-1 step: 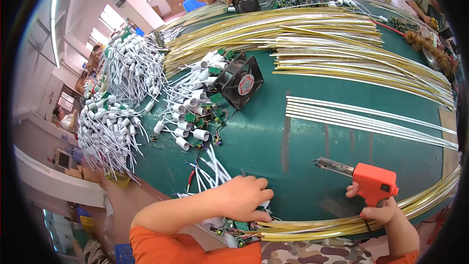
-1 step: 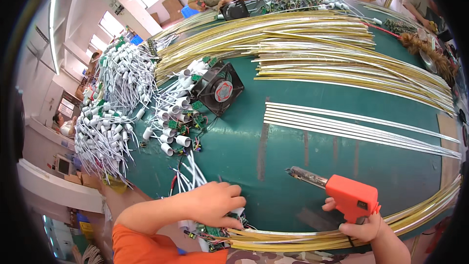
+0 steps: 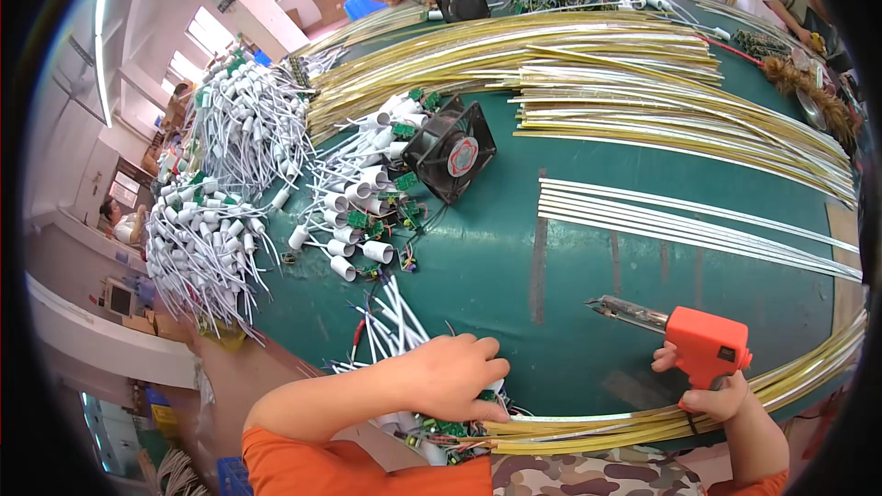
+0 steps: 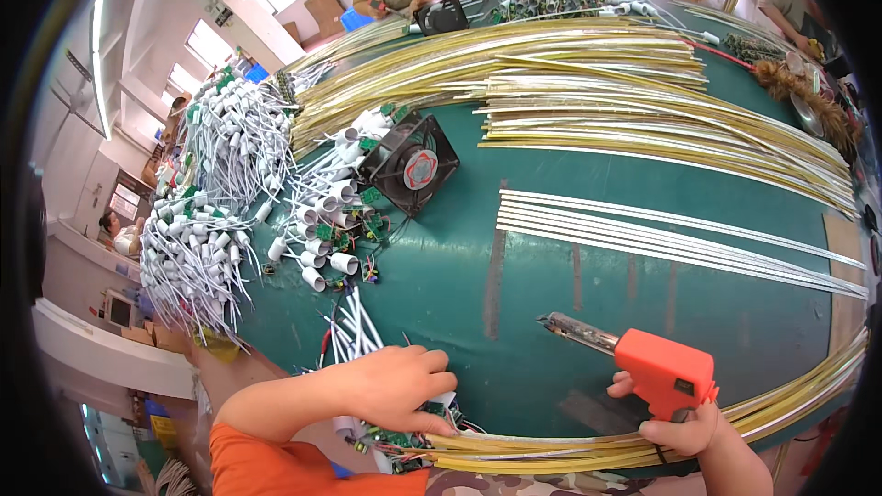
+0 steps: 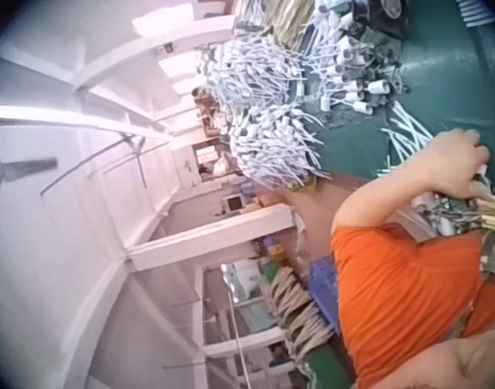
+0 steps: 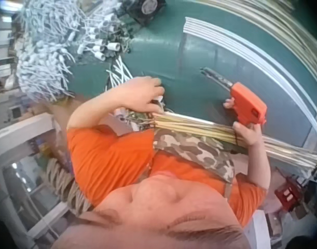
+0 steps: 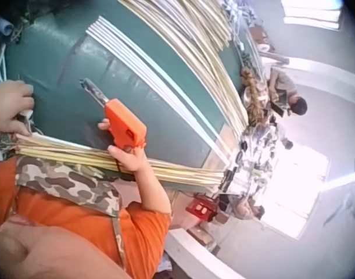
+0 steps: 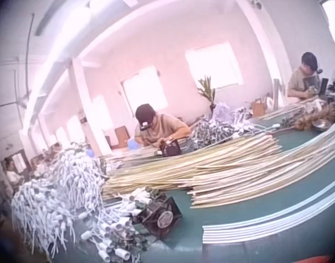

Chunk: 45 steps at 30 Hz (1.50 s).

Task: The person solders wire leads from lamp socket assemblies to LED light strips using a soldering gun.

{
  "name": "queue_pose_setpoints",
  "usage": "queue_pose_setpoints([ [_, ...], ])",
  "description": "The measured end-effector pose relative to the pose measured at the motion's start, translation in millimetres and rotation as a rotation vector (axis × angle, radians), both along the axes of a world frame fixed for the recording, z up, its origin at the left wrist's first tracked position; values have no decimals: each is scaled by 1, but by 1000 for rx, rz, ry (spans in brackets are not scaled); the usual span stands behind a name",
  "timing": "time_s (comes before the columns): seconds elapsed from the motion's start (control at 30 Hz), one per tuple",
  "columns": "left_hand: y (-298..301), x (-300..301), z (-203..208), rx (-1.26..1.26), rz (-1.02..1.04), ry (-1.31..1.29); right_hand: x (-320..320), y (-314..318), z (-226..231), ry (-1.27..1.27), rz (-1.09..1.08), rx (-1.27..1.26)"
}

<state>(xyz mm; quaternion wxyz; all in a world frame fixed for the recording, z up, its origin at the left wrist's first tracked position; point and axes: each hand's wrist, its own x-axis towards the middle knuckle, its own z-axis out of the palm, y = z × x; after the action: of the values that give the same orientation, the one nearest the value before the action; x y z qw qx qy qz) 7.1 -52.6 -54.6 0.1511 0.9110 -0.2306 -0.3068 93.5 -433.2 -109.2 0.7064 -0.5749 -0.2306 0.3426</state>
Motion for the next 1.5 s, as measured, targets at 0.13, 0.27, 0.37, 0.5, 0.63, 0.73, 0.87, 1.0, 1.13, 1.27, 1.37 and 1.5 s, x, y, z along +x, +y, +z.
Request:
queue_pose_setpoints([
  [0.13,11,1,6,-45,150,241,3,-3,2,14,31,-35],
  [0.27,39,1,-24,-472,836,650,6,3,7,46,-24,-24],
  [0.37,55,0,-2,-466,657,416,10,5,27,74,-121,-3],
  [0.5,78,17,28,-31,813,-250,18,16,54,92,-306,59],
  [0.63,98,22,-11,216,800,-498,24,35,62,83,-372,171],
  [0.73,105,19,-37,141,831,-571,20,48,61,126,-372,222],
  [0.87,119,22,-59,80,895,-622,17,48,56,167,-348,169],
  [1.0,114,27,-59,84,667,-861,20,44,51,135,-363,146],
  [1.13,107,36,-28,166,501,-1041,28,43,48,161,-357,118],
  [1.27,88,51,25,1,575,-1142,29,41,47,154,-325,79],
  [1.37,64,61,42,-297,507,-1090,31,39,48,137,-323,82],
  [1.5,31,83,24,-1025,537,-573,25,44,52,123,-304,177],
])
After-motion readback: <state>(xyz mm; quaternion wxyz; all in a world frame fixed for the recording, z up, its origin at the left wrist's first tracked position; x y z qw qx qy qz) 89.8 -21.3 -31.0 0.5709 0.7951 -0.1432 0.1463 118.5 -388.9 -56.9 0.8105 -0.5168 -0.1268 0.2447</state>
